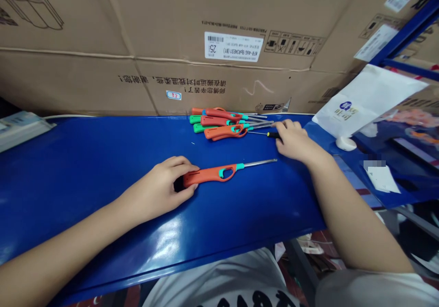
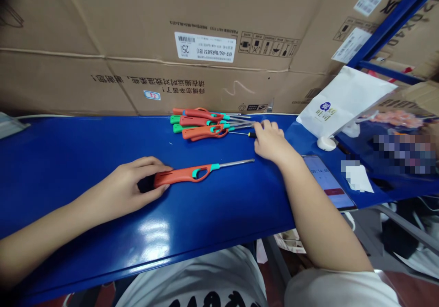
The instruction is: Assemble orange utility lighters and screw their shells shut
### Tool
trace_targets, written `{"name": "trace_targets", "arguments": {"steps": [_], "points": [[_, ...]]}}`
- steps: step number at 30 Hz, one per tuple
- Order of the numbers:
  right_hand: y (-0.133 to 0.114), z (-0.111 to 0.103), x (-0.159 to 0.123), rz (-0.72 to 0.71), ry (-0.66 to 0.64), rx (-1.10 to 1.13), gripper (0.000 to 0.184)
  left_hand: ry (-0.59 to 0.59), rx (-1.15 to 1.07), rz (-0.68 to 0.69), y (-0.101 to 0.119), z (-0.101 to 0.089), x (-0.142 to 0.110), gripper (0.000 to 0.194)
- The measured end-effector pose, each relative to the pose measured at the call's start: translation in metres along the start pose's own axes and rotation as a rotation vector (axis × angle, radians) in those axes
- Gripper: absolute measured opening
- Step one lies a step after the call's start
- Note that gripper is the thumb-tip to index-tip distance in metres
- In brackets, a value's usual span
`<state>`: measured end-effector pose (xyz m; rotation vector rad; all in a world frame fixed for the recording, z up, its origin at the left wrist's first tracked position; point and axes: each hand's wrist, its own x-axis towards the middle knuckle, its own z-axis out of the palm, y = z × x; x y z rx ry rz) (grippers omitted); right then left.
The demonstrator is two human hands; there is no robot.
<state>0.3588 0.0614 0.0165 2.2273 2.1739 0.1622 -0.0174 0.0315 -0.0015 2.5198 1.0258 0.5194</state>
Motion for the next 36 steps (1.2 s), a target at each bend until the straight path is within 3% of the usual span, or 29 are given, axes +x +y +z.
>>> {"name": "trace_targets", "arguments": {"steps": [3, 7, 10, 13, 15, 17, 18, 20, 24, 28, 36], "points": [[0.009, 0.009, 0.003, 0.035, -0.084, -0.001, 0.040, -0.030, -0.002, -0.017, 0.004, -0.003, 0.000, 0.036], [0.018, 0.014, 0.003, -0.050, -0.116, 0.044, 0.026, -0.055, -0.014, -0.024, 0.004, -0.004, 0.000, 0.034], [0.030, 0.007, 0.001, -0.098, -0.117, 0.112, 0.022, -0.058, -0.023, -0.021, 0.002, -0.004, 0.000, 0.034], [0.033, -0.007, -0.003, -0.118, -0.031, 0.212, 0.024, -0.067, -0.040, -0.023, 0.001, -0.006, 0.001, 0.033], [0.021, -0.016, -0.006, -0.164, 0.077, 0.312, 0.030, -0.069, -0.061, -0.022, 0.002, -0.006, 0.001, 0.030], [-0.005, -0.022, -0.012, -0.225, 0.235, 0.606, 0.035, -0.070, -0.084, -0.024, 0.004, -0.005, 0.002, 0.029], [-0.021, -0.023, -0.015, -0.252, 0.253, 0.719, 0.034, -0.068, -0.096, -0.027, 0.005, -0.004, 0.002, 0.029], [-0.054, -0.022, -0.022, -0.287, 0.245, 0.831, 0.027, -0.070, -0.115, -0.036, 0.008, -0.001, 0.002, 0.031], [-0.098, -0.014, -0.026, -0.420, 0.141, 0.775, 0.021, -0.044, -0.143, -0.022, 0.011, 0.005, 0.001, 0.031], [-0.111, -0.007, -0.015, -0.462, 0.149, 0.766, 0.019, -0.013, -0.164, 0.000, 0.012, 0.008, -0.001, 0.032], [-0.119, -0.001, -0.007, -0.410, 0.132, 0.768, 0.018, -0.016, -0.171, -0.007, 0.013, 0.009, -0.002, 0.033]]}}
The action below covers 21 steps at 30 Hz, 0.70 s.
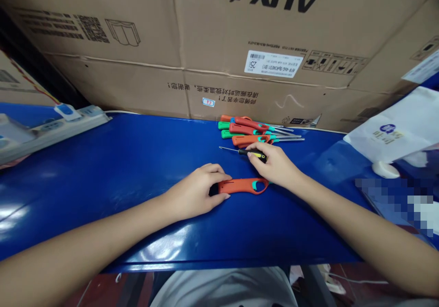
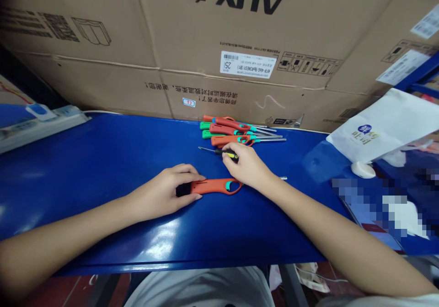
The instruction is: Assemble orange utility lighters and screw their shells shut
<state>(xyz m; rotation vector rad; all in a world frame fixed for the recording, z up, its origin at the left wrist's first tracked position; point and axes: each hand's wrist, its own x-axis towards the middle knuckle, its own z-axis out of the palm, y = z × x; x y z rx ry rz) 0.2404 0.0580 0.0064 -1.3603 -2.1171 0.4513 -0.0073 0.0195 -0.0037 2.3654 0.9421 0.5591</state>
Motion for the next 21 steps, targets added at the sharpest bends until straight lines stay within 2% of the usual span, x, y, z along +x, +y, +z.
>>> {"name": "trace_targets", "arguments": {"steps": [5, 10, 13, 16, 21], "points": [[-0.005, -0.009, 0.000, 0.085, 0.098, 0.171, 0.017, 0.019, -0.030, 0.013, 0.001, 0.003, 0.001, 0.033], [-0.022, -0.033, -0.005, 0.244, 0.202, 0.632, 0.014, 0.033, -0.071, 0.065, -0.001, 0.012, 0.003, 0.036], [-0.029, -0.041, -0.012, 0.286, 0.279, 0.914, 0.009, 0.025, -0.063, 0.107, -0.001, 0.018, 0.003, 0.039], [-0.028, -0.039, -0.018, 0.343, 0.317, 1.071, 0.018, 0.015, -0.060, 0.140, 0.000, 0.021, 0.003, 0.044], [-0.019, -0.027, -0.022, 0.413, 0.291, 1.123, 0.023, 0.076, -0.151, 0.100, 0.003, 0.019, 0.002, 0.044]]}}
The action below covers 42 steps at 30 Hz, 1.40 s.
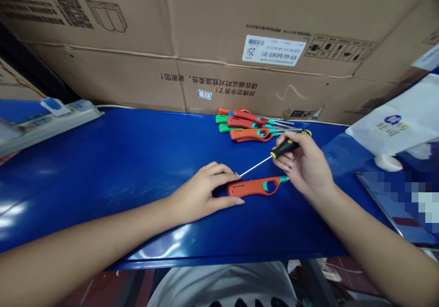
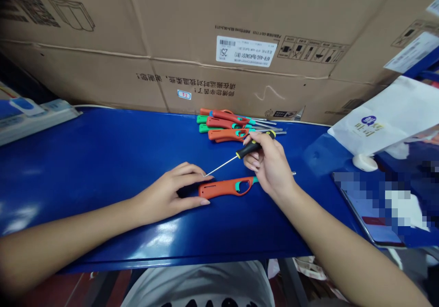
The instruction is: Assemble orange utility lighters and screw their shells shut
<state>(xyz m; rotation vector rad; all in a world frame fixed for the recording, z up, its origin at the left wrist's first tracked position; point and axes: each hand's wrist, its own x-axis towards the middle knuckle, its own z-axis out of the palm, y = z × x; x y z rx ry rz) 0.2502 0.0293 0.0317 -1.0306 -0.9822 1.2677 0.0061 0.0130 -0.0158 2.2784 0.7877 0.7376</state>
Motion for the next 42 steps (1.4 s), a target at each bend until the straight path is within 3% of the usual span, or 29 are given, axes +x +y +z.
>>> {"name": "trace_targets", "arguments": {"steps": [7, 24, 33, 42], "points": [[0.004, 0.005, -0.005, 0.033, 0.014, 0.038, 0.022, 0.207, -0.193, -0.110, 0.008, -0.004, 0.000, 0.026], [0.002, 0.005, -0.007, 0.044, -0.047, 0.033, 0.024, 0.204, -0.214, -0.108, 0.015, -0.008, 0.001, 0.005], [-0.002, 0.009, -0.013, -0.088, -0.071, -0.025, 0.028, 0.194, -0.214, -0.104, 0.014, -0.007, 0.000, 0.004], [0.001, 0.009, -0.013, -0.114, -0.052, 0.004, 0.024, 0.197, -0.208, -0.085, 0.012, -0.006, 0.001, 0.003]]}}
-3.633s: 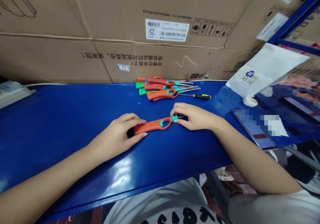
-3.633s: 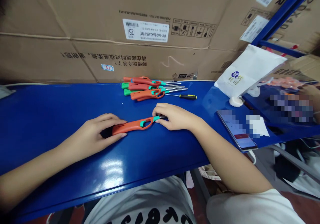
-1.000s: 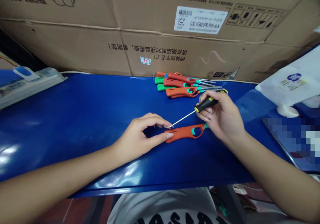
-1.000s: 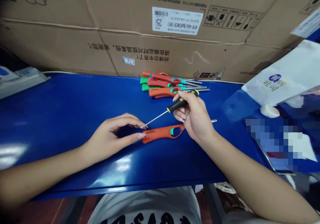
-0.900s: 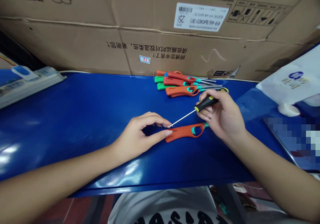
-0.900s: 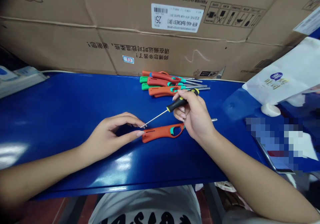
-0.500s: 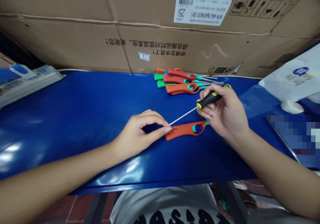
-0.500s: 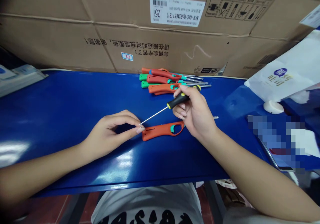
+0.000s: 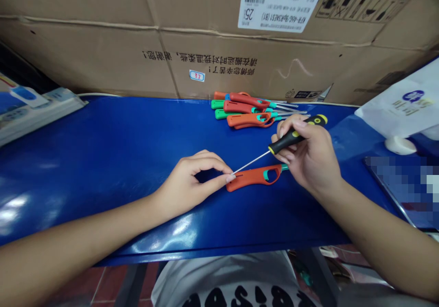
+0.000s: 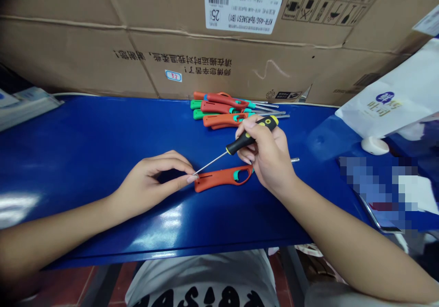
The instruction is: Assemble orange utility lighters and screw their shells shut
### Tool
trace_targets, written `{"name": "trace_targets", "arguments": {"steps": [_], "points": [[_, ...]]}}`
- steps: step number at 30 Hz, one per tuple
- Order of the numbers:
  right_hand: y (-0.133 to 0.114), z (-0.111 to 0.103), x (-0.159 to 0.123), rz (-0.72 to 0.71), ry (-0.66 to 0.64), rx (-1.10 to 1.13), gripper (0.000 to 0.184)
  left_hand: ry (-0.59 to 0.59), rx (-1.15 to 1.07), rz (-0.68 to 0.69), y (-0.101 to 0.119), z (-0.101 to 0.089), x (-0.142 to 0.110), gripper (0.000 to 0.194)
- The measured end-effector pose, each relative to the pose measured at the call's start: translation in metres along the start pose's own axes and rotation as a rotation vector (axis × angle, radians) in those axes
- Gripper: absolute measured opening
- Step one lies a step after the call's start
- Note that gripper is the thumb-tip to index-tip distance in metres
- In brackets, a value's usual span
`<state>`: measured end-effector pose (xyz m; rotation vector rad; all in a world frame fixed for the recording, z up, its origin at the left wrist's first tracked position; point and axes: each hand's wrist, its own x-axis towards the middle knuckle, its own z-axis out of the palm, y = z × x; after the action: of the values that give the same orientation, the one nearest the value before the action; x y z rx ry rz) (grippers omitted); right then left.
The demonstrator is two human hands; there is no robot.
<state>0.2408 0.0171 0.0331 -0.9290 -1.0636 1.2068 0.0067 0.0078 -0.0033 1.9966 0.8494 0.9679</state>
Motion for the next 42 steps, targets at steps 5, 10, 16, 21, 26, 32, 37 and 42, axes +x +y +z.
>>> {"name": "trace_targets", "arguments": {"steps": [5, 10, 16, 21, 26, 32, 37, 42], "points": [[0.002, -0.001, 0.001, -0.023, 0.001, -0.002, 0.024, 0.006, -0.004, 0.013, 0.000, 0.000, 0.000, 0.003], [0.004, -0.003, 0.002, -0.024, -0.013, -0.020, 0.024, 0.000, -0.001, 0.014, -0.001, 0.001, -0.001, 0.002], [0.002, -0.008, 0.000, -0.117, -0.214, -0.088, 0.027, -0.052, 0.009, 0.067, -0.003, 0.004, -0.002, 0.004], [-0.002, -0.006, -0.011, -0.316, -0.374, -0.188, 0.021, -0.095, -0.012, 0.093, -0.003, 0.006, -0.002, 0.005], [-0.004, 0.004, -0.019, -0.652, -0.328, -0.336, 0.051, -0.139, -0.005, 0.143, -0.004, 0.006, -0.001, 0.006], [0.003, 0.002, -0.019, -0.856, -0.408, -0.378, 0.061, -0.163, 0.019, 0.154, -0.007, 0.005, -0.001, 0.008], [0.006, -0.002, -0.020, -0.775, -0.466, -0.454, 0.061, -0.211, 0.044, 0.192, -0.008, 0.005, -0.002, 0.009], [0.005, -0.001, -0.017, -0.801, -0.377, -0.467, 0.056, -0.147, 0.191, 0.176, -0.007, 0.002, -0.001, 0.042]]}}
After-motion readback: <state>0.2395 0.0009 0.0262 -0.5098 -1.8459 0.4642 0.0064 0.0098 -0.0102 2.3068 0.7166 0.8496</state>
